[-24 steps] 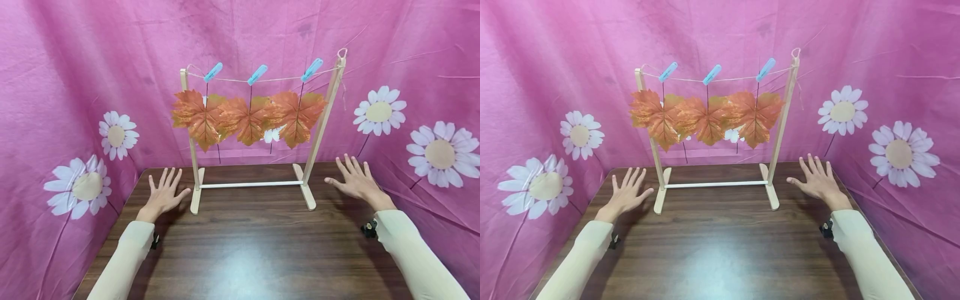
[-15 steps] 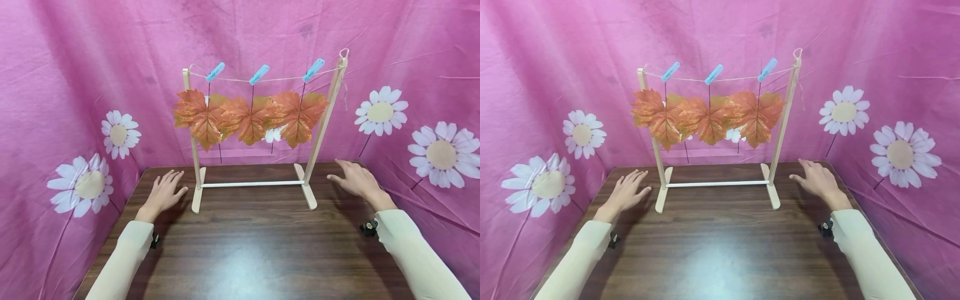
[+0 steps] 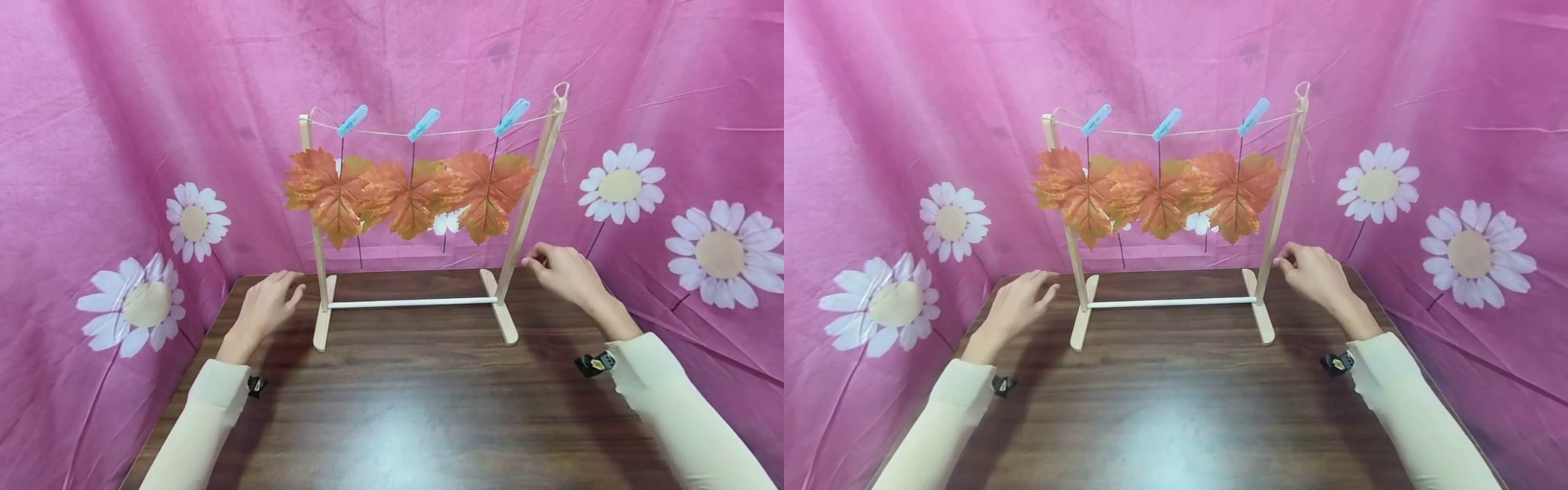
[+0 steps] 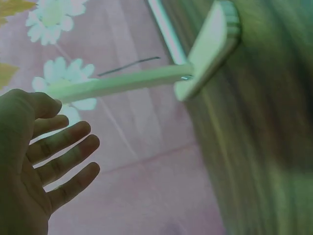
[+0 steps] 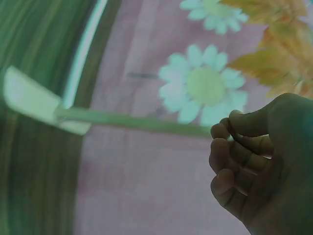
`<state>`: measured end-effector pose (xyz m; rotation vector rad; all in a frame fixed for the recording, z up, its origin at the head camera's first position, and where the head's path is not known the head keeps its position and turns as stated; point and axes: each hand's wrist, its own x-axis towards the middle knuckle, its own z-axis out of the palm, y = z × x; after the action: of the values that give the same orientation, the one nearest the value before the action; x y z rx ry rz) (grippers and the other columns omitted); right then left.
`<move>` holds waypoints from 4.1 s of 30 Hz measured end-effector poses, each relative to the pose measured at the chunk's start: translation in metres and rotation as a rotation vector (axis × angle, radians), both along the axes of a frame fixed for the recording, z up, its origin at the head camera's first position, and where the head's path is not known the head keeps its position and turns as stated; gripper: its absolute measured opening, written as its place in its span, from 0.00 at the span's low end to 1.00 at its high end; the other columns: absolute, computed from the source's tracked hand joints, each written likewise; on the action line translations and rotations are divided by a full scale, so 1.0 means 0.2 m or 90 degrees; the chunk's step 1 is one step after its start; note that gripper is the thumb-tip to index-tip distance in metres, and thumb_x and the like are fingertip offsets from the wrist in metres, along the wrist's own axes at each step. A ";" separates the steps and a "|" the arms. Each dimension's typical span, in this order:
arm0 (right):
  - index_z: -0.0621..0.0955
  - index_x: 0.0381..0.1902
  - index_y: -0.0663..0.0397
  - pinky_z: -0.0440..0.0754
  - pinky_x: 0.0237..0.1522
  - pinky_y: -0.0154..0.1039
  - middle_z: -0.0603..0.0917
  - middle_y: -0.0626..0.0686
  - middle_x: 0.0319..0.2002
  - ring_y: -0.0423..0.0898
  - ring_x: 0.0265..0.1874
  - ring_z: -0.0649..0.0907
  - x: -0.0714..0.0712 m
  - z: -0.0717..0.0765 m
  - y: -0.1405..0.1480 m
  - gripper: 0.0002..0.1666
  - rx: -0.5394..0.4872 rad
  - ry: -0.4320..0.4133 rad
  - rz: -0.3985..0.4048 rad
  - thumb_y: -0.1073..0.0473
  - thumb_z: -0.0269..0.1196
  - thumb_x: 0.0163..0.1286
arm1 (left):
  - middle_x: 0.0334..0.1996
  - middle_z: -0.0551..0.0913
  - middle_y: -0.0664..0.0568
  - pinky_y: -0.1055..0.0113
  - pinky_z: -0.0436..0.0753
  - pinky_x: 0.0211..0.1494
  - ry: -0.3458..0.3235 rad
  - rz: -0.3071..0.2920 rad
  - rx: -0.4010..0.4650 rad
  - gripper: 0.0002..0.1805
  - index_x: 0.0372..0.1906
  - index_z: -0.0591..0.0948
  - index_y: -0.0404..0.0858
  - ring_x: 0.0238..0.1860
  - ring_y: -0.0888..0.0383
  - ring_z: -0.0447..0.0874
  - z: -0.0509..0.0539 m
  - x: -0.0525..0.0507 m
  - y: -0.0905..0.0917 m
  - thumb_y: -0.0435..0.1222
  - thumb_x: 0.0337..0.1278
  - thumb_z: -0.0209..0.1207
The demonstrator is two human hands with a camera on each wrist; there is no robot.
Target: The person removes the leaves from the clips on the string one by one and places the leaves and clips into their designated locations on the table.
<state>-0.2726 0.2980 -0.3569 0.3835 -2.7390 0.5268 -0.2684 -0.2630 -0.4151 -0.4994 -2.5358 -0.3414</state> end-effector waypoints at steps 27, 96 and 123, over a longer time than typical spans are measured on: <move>0.87 0.38 0.49 0.74 0.30 0.36 0.82 0.46 0.22 0.42 0.23 0.77 0.09 0.53 -0.63 0.08 -0.073 0.050 0.189 0.53 0.68 0.77 | 0.30 0.90 0.45 0.54 0.91 0.37 0.086 -0.115 0.267 0.05 0.38 0.89 0.34 0.30 0.51 0.89 0.47 0.08 0.44 0.30 0.67 0.64; 0.82 0.65 0.53 0.70 0.14 0.28 0.90 0.43 0.39 0.37 0.17 0.82 -0.35 1.22 -1.32 0.23 -0.290 -0.181 0.130 0.52 0.68 0.77 | 0.45 0.94 0.44 0.70 0.87 0.54 0.018 0.041 0.523 0.10 0.51 0.89 0.34 0.44 0.58 0.92 1.04 -0.28 0.77 0.34 0.73 0.63; 0.83 0.31 0.38 0.77 0.23 0.26 0.84 0.38 0.24 0.37 0.23 0.80 -0.35 1.23 -1.27 0.10 -0.358 -0.103 0.074 0.55 0.74 0.71 | 0.41 0.94 0.43 0.70 0.87 0.49 0.047 0.028 0.517 0.09 0.48 0.90 0.33 0.40 0.56 0.92 1.03 -0.26 0.79 0.33 0.71 0.65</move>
<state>-0.3436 0.0436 -0.1102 0.3653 -2.5694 1.3625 -0.3205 -0.1047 -0.2094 -0.1285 -2.0850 -1.2263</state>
